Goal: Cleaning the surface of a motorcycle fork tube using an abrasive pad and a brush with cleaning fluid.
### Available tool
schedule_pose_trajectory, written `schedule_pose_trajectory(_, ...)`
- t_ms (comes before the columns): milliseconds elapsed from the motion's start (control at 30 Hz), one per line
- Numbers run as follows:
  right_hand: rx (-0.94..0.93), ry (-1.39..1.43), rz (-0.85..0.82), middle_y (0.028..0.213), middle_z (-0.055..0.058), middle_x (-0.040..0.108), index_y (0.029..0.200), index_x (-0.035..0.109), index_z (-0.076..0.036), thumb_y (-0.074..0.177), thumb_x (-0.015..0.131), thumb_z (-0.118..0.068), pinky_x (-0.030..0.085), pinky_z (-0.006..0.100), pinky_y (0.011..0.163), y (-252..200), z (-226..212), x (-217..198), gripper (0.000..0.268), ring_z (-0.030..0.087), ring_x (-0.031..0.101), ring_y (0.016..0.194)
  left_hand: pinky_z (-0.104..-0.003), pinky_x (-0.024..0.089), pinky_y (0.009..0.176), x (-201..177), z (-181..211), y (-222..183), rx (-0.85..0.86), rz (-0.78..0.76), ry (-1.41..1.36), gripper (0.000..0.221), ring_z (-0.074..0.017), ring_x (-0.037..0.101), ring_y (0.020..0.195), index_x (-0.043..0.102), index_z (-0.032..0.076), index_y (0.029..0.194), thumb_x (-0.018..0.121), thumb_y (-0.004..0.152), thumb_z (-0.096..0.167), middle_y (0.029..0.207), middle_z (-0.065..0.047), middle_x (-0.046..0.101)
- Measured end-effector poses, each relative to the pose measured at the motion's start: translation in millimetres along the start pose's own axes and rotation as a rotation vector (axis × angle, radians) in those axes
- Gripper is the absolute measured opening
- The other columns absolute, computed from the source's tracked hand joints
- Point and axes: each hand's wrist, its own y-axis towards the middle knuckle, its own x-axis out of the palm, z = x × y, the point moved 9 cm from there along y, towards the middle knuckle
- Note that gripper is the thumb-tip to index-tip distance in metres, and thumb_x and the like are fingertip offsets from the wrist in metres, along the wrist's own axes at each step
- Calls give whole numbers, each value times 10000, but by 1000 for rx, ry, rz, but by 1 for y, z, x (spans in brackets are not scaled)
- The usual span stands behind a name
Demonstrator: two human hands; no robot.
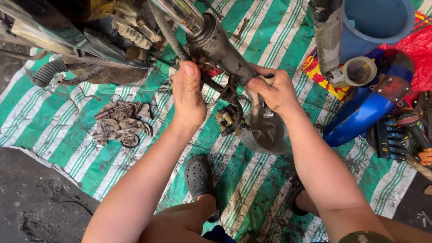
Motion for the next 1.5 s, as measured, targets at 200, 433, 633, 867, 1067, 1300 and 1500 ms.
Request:
schedule_pose_trajectory(200,-143,-61,-95,1048,188,839,1404,797,-80,1085,854,-371,604,466,939,57,-73,24,435,222,768,1088,-403,505,707,-2,-5,1,23,-15,54,615,-274,615,749,720,70,980,323,1223,473,816,-166,705)
schedule_pose_trajectory(433,35,-33,-138,760,140,794,1398,776,8,1094,780,-368,588,408,955,4,-25,9,484,281,811,906,-404,504,715,-1,-12,-1,15,-32,51,631,-250,595,757,720,72,987,307,1224,485,790,-162,685)
schedule_pose_trajectory(633,-62,-68,-131,975,137,833,1344,819,-79,1082,826,-369,594,413,929,39,-65,23,391,204,767,1029,-390,499,712,2,2,1,21,-30,43,629,-248,598,750,715,68,986,293,1223,470,782,-151,671)
schedule_pose_trajectory(867,109,-78,-54,1100,184,843,1375,811,-87,1079,788,-450,580,409,935,-8,12,-4,468,225,748,1126,-356,436,640,-2,-9,-1,4,-42,64,659,-214,539,679,722,72,970,276,1221,487,703,-122,603)
schedule_pose_trajectory(1067,-34,-26,-141,972,144,847,1443,720,77,982,716,-644,534,274,706,68,-78,25,855,185,760,750,-349,361,721,4,27,4,-124,-46,15,634,-151,404,779,509,66,906,325,1154,619,833,-12,505)
schedule_pose_trajectory(1300,78,-219,-120,1168,244,825,1329,830,-66,1045,815,-515,605,519,929,0,2,-10,532,462,768,1156,-310,419,559,3,28,12,-39,-19,20,680,-152,489,607,771,89,1012,310,1194,554,754,-76,642)
schedule_pose_trajectory(1500,480,210,342,1056,156,850,1116,864,-93,1074,764,-404,697,376,829,-94,89,-99,329,257,842,1016,-397,671,950,-17,-1,-4,-125,-77,-222,903,-193,762,1109,658,123,1239,342,1024,941,1151,-101,750)
